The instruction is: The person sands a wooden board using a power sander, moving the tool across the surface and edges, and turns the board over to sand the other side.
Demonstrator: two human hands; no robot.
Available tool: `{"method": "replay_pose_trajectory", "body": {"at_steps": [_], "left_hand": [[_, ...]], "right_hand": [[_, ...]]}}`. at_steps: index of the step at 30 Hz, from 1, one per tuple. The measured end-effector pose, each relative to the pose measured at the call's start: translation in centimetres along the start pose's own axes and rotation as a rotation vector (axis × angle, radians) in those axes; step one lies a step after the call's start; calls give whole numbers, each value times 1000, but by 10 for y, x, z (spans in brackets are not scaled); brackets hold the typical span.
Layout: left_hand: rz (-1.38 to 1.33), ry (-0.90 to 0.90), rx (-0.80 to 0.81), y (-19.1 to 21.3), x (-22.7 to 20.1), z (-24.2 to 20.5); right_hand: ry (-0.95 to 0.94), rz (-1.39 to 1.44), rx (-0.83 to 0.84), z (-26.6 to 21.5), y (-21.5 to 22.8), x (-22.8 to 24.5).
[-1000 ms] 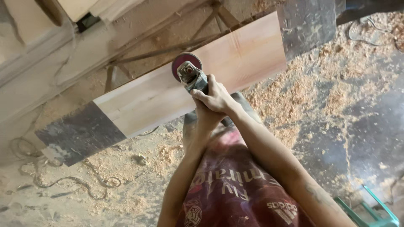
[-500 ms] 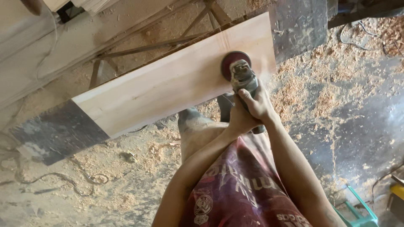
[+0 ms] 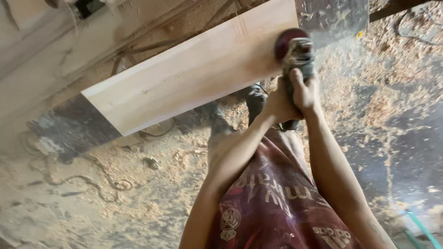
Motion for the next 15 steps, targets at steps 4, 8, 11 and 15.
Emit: {"method": "replay_pose_trajectory", "body": {"at_steps": [4,8,11,15], "left_hand": [[-280,-114,-12,30,52,-57],[-166,-247,-280,75,75,-125],[-259,-315,-303,76,77,-140],[-371,-221,-121,33,73,-114]], "right_hand": [[19,-170,175,-34,-88,2],[-2,-421,315,-68,-155,1],[-128,-527,412,-80,-159,-4],[50,-276,254,-82,-121,9]]}}
Point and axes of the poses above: each hand's wrist, its own z-axis towards the middle knuckle, its own y-axis out of the back of the hand, x = y × z, the point moved 8 cm from there along z, towards the middle knuckle, and after that the axes turned 7 degrees about y, right-handed, at the moved point
